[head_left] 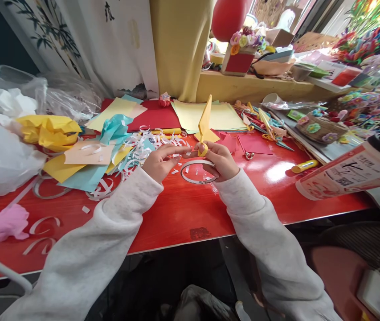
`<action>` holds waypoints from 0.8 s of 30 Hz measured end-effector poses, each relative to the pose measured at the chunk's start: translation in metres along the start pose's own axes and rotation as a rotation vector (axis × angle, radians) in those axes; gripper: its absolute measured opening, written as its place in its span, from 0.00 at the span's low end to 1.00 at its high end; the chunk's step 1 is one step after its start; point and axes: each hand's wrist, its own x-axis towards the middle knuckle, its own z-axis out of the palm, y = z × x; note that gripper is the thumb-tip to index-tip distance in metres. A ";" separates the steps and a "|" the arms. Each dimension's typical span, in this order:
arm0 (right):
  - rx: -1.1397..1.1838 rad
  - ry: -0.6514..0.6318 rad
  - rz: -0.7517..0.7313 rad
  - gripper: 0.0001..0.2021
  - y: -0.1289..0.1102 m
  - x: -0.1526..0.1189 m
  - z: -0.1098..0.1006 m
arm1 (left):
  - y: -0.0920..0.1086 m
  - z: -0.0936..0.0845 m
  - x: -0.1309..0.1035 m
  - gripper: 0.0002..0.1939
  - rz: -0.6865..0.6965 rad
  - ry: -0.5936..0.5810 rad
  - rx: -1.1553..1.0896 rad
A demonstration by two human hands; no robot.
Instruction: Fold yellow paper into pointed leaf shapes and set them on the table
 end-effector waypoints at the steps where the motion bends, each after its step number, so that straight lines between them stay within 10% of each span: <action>1: 0.025 -0.010 0.002 0.13 0.000 0.000 0.000 | -0.001 0.001 -0.001 0.15 0.041 0.013 0.063; 11: 0.007 -0.083 0.040 0.14 -0.002 -0.003 0.001 | -0.009 -0.001 0.004 0.08 0.360 0.169 0.480; 21: -0.126 0.033 0.020 0.09 0.000 -0.003 0.005 | 0.007 -0.022 0.005 0.09 0.002 0.399 0.003; 24: -0.120 0.060 0.001 0.09 0.001 -0.003 0.006 | 0.003 -0.022 0.006 0.12 0.087 0.313 0.110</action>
